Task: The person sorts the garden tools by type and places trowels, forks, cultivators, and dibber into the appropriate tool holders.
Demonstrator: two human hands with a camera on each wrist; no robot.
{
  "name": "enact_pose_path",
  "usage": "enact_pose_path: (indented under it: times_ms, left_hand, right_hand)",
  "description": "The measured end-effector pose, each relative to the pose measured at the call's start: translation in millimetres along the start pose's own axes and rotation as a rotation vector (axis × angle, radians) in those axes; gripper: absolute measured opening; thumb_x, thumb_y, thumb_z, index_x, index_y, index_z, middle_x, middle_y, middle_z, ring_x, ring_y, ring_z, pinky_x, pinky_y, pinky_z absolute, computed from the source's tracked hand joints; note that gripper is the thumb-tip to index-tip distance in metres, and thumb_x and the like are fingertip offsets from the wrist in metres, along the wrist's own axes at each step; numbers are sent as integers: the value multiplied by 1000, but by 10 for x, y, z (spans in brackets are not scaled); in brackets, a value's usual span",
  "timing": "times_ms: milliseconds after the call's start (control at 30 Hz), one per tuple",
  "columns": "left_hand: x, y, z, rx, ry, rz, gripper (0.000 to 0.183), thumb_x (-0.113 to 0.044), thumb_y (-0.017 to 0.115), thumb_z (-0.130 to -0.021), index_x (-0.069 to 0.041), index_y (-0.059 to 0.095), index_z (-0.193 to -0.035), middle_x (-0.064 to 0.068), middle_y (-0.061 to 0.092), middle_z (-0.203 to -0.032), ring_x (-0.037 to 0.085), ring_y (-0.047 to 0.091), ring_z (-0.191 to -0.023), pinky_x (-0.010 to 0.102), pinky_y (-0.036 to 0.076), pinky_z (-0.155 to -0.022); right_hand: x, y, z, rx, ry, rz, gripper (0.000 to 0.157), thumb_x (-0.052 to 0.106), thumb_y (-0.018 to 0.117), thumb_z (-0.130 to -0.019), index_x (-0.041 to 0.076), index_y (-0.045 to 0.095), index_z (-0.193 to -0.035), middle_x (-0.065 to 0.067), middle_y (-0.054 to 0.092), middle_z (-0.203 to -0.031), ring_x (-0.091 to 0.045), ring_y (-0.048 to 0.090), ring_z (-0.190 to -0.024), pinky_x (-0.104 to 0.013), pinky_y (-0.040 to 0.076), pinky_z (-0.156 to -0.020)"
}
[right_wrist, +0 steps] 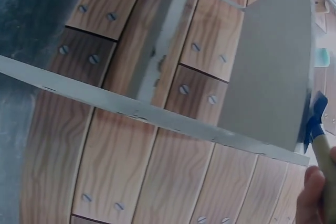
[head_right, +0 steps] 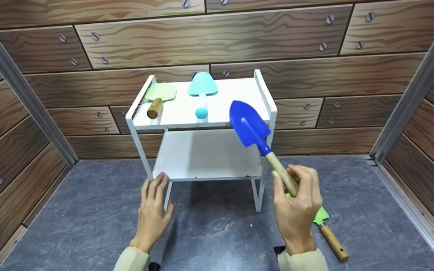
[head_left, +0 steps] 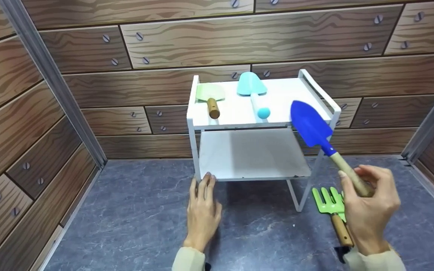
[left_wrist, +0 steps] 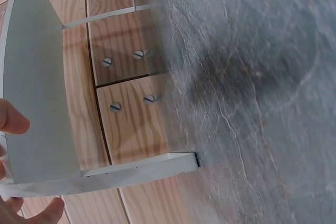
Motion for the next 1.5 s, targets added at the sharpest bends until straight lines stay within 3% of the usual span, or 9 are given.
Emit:
enact_pose_path:
  times_ms: [300, 400, 567, 733, 833, 1000, 1133, 1333, 1500]
  left_hand:
    - [-7, 3, -15, 3, 4, -3, 66, -3, 72, -79, -1, 54, -142, 13, 49, -147, 47, 40, -136, 54, 47, -106]
    - [-7, 3, -9, 5, 3, -3, 66, -3, 72, -79, -1, 54, -142, 13, 49, -147, 47, 40, -136, 54, 48, -105]
    - [-9, -4, 2, 11, 0, 4, 65, -1, 71, -79, 0, 53, -142, 14, 48, -147, 47, 40, -136, 54, 49, -104]
    - [-12, 0, 3, 12, -2, 4, 65, -2, 71, -79, 1, 53, -142, 14, 49, -147, 47, 39, -136, 54, 48, -105]
    - [-12, 2, 4, 6, 0, -1, 66, -2, 72, -78, 1, 54, -141, 14, 50, -146, 47, 40, -136, 54, 47, -107]
    - [-4, 3, 5, 1, 2, 2, 66, -2, 72, -77, 1, 55, -141, 14, 50, -146, 47, 40, -136, 54, 45, -109]
    - [0, 8, 3, 2, -2, 9, 66, -2, 72, -77, 1, 54, -141, 14, 50, -146, 47, 40, -136, 55, 46, -107]
    - [4, 9, 2, -4, -9, 8, 69, 0, 74, -75, 1, 54, -141, 14, 51, -146, 47, 41, -135, 56, 45, -108]
    - [-5, 5, -1, 3, -2, -11, 69, -1, 76, -76, 0, 54, -141, 14, 50, -146, 47, 41, -135, 55, 47, -106]
  right_hand:
    - [297, 127, -41, -283, -23, -124, 23, -15, 74, -68, -20, 56, -81, -3, 67, -87, -8, 61, -82, -13, 52, -76]
    - [379, 174, -67, -282, -32, -207, 17, -15, 65, -73, -23, 56, -85, -10, 62, -93, -11, 61, -81, -16, 56, -71]
    - [380, 212, -64, -244, -39, -359, 27, -17, 55, -77, -24, 47, -102, -19, 56, -99, -16, 64, -81, -19, 60, -70]
    - [375, 216, -86, -309, -4, -440, 31, -23, 63, -75, -16, 39, -93, -23, 61, -96, -16, 67, -74, -21, 60, -69]
    - [450, 247, -111, -352, -13, -478, 30, -23, 63, -73, -18, 37, -88, -25, 58, -97, -20, 66, -76, -22, 60, -68]
    - [538, 299, -124, -367, -82, -358, 22, -16, 61, -78, -25, 47, -93, -20, 55, -100, -20, 65, -85, -22, 61, -76]
    - [562, 313, -121, -361, -119, -240, 30, -3, 72, -82, -23, 51, -90, -12, 62, -97, -16, 66, -90, -23, 59, -84]
    - [567, 397, -152, -371, -257, -114, 43, 20, 84, -82, -12, 54, -76, -23, 70, -84, -26, 70, -82, -26, 58, -85]
    - [525, 462, -150, -342, -294, -83, 40, 20, 80, -86, -10, 55, -78, -25, 70, -86, -28, 70, -83, -27, 58, -87]
Point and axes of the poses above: each hand's wrist, its own z-axis away from the middle knuckle, its own y-axis out of the palm, x = y × z, the point moved 3 cm from there along -z, towards the middle knuckle
